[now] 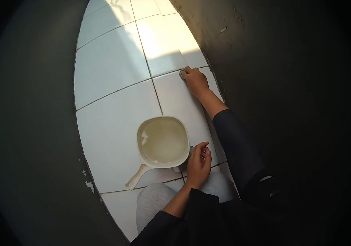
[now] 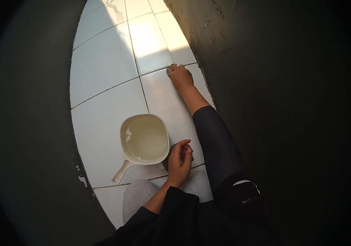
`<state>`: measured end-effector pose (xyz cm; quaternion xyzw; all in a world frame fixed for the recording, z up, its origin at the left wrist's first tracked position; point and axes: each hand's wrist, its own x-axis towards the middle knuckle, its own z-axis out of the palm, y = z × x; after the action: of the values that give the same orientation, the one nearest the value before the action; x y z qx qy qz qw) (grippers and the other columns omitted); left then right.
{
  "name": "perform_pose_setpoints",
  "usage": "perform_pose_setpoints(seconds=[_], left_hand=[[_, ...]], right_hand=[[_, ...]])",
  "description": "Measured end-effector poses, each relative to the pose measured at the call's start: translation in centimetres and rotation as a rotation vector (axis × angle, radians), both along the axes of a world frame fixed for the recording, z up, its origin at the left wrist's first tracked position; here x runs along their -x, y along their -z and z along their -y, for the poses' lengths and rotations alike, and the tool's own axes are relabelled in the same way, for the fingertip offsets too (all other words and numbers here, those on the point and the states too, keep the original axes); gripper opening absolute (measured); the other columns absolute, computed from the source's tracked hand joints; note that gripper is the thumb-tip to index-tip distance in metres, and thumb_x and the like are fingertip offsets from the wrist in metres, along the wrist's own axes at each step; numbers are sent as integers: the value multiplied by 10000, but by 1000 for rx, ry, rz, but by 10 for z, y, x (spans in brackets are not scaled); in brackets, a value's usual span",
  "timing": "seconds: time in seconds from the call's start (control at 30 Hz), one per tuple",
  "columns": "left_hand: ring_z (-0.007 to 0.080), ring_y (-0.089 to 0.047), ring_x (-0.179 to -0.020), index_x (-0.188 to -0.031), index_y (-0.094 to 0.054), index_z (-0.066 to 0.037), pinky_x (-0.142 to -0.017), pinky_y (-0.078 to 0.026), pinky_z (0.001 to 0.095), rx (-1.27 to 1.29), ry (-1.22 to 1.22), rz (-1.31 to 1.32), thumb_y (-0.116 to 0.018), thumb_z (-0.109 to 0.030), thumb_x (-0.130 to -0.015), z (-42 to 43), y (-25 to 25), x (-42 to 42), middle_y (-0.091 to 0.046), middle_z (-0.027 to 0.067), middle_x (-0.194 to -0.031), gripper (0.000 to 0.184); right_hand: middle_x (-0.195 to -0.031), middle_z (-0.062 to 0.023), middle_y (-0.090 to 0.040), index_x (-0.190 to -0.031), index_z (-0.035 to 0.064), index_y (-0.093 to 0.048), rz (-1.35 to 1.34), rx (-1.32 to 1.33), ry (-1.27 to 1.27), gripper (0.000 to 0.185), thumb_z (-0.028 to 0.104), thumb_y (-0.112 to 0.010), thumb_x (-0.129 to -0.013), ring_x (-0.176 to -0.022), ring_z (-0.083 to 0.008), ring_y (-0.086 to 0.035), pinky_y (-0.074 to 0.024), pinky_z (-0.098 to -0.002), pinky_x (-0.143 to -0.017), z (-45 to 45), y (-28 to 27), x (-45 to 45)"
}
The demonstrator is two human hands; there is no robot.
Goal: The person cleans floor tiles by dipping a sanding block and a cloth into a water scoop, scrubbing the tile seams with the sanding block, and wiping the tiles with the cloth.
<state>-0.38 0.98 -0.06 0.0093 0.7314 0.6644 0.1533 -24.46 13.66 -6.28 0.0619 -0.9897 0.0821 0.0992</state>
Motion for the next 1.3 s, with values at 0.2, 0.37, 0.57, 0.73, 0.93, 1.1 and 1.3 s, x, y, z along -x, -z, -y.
perform_pose_setpoints(seconds=[0.2,0.37,0.57,0.73,0.93,1.1,1.3], left_hand=[[90,-502,-681,-1134,-536,-6,-575,-405,221,-38,-13,-12,-498,-103,-909,1,3,0,-549,45,-863,248],[95,-503,-678,-1138,-535,-12,-574,-409,226,-34,-5,-67,-508,-98,-900,6,1,-4,-549,49,-858,255],[95,-504,-685,-1139,-532,-18,-587,-414,226,-14,20,-201,-518,-82,-889,23,-9,-14,-552,45,-847,258],[76,-502,-704,-1142,-518,-17,-621,-409,210,-45,-16,-231,-520,-85,-908,40,-14,-34,-545,25,-870,244],[80,-520,-701,-1162,-495,-26,-626,-444,213,-169,-45,-193,-515,-69,-912,72,-32,-76,-522,26,-871,255],[93,-564,-684,-1138,-511,-37,-592,-472,224,-272,-85,-232,-519,-62,-903,101,-45,-106,-554,34,-861,236],[104,-576,-734,-1132,-512,-22,-614,-480,237,-231,-111,-309,-526,-51,-888,113,-47,-113,-560,51,-916,246]], right_hand=[[-967,-44,-572,-972,66,-611,-56,-53,-123,181,62,-546,-803,-807,-241,-585,-532,-348,-695,-12,2,-55],[-990,-35,-560,-1013,63,-604,30,-36,-141,242,37,-551,-778,-792,-233,-570,-522,-340,-695,-16,-6,-127],[-976,-29,-558,-994,79,-588,152,-38,-170,206,74,-543,-793,-796,-234,-577,-532,-347,-667,-20,-9,-224],[-982,-45,-580,-1030,86,-593,300,-28,-261,203,144,-535,-844,-812,-271,-583,-521,-370,-705,-32,-25,-286],[-953,-105,-612,-1046,81,-611,681,83,0,261,210,-586,-821,-850,-328,-610,-496,-419,-760,-38,-33,-317],[-947,-166,-612,-1055,19,-615,337,181,2,285,120,-598,-789,-849,-347,-609,-491,-413,-765,-35,-77,-359],[-1067,-162,-573,-1182,-13,-557,-389,700,253,412,-65,-496,-778,-978,-306,-578,-461,-353,-856,-22,-122,-420]])
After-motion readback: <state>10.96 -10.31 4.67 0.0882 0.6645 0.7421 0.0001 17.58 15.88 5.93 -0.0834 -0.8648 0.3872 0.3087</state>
